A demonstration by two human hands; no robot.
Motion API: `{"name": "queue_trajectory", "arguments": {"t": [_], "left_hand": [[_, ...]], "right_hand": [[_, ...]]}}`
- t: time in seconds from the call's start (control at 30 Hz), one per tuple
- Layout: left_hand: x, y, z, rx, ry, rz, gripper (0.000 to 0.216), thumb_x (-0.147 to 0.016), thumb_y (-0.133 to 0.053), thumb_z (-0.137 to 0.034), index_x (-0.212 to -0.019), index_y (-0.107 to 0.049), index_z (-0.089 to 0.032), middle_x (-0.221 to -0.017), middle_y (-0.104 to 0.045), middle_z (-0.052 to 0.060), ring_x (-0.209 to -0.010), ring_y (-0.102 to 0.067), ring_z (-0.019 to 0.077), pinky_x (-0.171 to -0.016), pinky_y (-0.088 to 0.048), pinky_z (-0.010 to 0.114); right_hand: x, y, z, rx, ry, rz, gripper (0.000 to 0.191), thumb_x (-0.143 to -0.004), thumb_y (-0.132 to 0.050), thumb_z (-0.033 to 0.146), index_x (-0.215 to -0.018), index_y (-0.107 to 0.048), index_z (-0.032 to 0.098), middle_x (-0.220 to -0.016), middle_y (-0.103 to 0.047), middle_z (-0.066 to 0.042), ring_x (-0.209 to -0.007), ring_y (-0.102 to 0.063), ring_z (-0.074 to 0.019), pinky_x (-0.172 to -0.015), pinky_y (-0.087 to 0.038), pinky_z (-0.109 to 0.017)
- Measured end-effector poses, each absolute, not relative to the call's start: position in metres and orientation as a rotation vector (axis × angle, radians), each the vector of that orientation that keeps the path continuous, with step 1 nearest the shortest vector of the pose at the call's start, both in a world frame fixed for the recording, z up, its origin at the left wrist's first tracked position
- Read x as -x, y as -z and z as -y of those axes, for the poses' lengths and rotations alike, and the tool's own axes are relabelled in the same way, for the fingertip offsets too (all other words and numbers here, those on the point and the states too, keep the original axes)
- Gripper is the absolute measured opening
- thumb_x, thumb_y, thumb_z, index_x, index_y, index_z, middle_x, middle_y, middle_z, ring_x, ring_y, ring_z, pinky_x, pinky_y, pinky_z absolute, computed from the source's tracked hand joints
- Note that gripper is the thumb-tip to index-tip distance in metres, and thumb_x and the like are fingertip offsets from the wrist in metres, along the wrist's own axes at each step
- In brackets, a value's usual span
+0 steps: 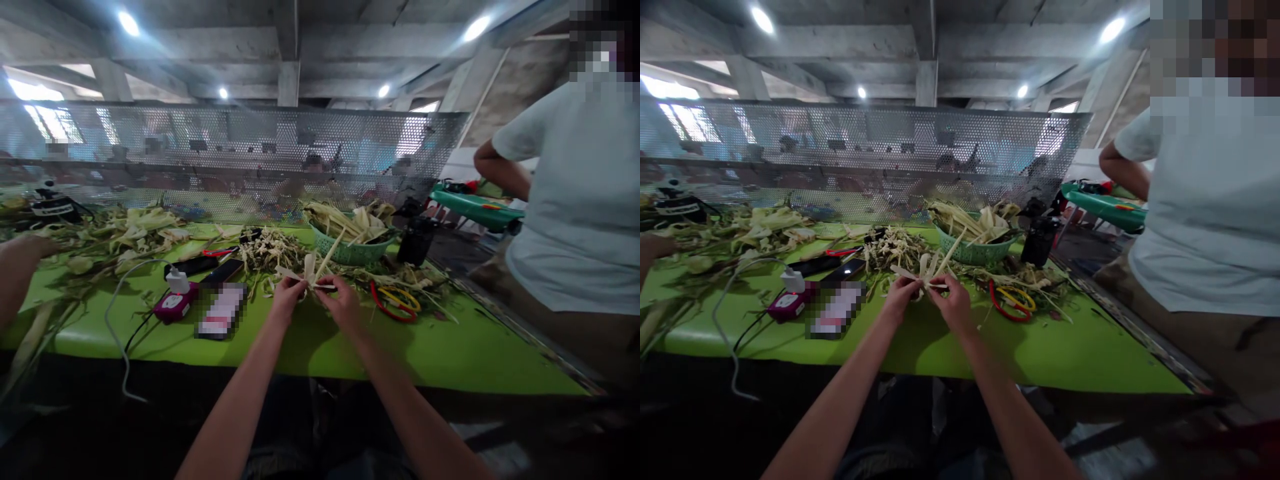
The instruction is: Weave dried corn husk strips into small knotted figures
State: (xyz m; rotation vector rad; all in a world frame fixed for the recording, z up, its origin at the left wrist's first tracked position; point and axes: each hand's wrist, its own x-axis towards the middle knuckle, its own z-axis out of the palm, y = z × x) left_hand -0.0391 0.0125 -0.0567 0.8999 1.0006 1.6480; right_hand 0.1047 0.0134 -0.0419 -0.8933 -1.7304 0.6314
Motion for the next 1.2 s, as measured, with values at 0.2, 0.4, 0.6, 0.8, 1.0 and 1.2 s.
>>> {"name": "queue_trajectory", "arguments": {"t": [0.2,0.4,0.6,0.8,1.0,1.2], "left_hand": [[0.036,0.056,-0.01,-1.093,-1.614,-1.027,0.018,-0.056,-0.072,-0.025,-0.068,-0.063,-0.014,-0.058,-0.056,-0.004,-0.054,-0.045,0.0084,-0.054,-0.033,0.021],[0.03,0.051,-0.004,-1.275,-1.513,-1.009,0.017,-0.061,-0.064,-0.016,-0.077,-0.069,-0.014,-0.067,-0.063,-0.002,-0.063,-0.05,0.0112,-0.063,-0.038,0.021],[0.029,0.048,-0.004,-1.302,-1.534,-1.053,0.014,-0.062,-0.069,-0.022,-0.073,-0.067,-0.014,-0.062,-0.059,-0.002,-0.059,-0.046,0.0109,-0.058,-0.034,0.022],[0.032,0.054,-0.006,-1.217,-1.556,-1.014,0.023,-0.067,-0.068,-0.036,-0.076,-0.064,-0.015,-0.065,-0.058,-0.001,-0.06,-0.047,0.0111,-0.059,-0.037,0.023],[0.032,0.053,-0.004,-1.158,-1.538,-1.001,0.029,-0.067,-0.069,-0.042,-0.078,-0.064,-0.015,-0.069,-0.06,0.001,-0.063,-0.05,0.0118,-0.059,-0.038,0.022],[0.031,0.053,-0.005,-1.195,-1.537,-1.036,0.02,-0.069,-0.064,-0.032,-0.083,-0.065,-0.017,-0.073,-0.064,0.002,-0.065,-0.052,0.0128,-0.063,-0.039,0.023]], "right_hand": [[-0.106,0.041,-0.014,0.882,-0.665,1.72,0.017,-0.079,-0.061,0.036,-0.087,-0.069,0.022,-0.08,-0.069,-0.002,-0.074,-0.062,-0.0185,-0.071,-0.047,-0.031],[-0.108,0.04,-0.014,0.911,-0.661,1.632,0.017,-0.078,-0.062,0.036,-0.085,-0.068,0.022,-0.078,-0.069,-0.001,-0.073,-0.061,-0.0184,-0.071,-0.047,-0.03],[-0.108,0.039,-0.016,0.858,-0.685,1.579,0.023,-0.078,-0.062,0.036,-0.094,-0.062,0.02,-0.081,-0.067,-0.002,-0.073,-0.061,-0.0176,-0.07,-0.048,-0.03],[-0.107,0.048,-0.024,0.814,-0.731,1.552,0.02,-0.075,-0.065,0.037,-0.082,-0.057,0.02,-0.074,-0.062,-0.002,-0.064,-0.057,-0.016,-0.061,-0.048,-0.028],[-0.105,0.051,-0.028,0.787,-0.842,1.591,0.024,-0.071,-0.069,0.042,-0.076,-0.063,0.019,-0.068,-0.065,-0.002,-0.062,-0.059,-0.0168,-0.061,-0.051,-0.03],[-0.106,0.05,-0.03,0.778,-0.858,1.566,0.029,-0.076,-0.062,0.045,-0.086,-0.065,0.018,-0.075,-0.067,-0.003,-0.064,-0.06,-0.0165,-0.06,-0.05,-0.03]]}}
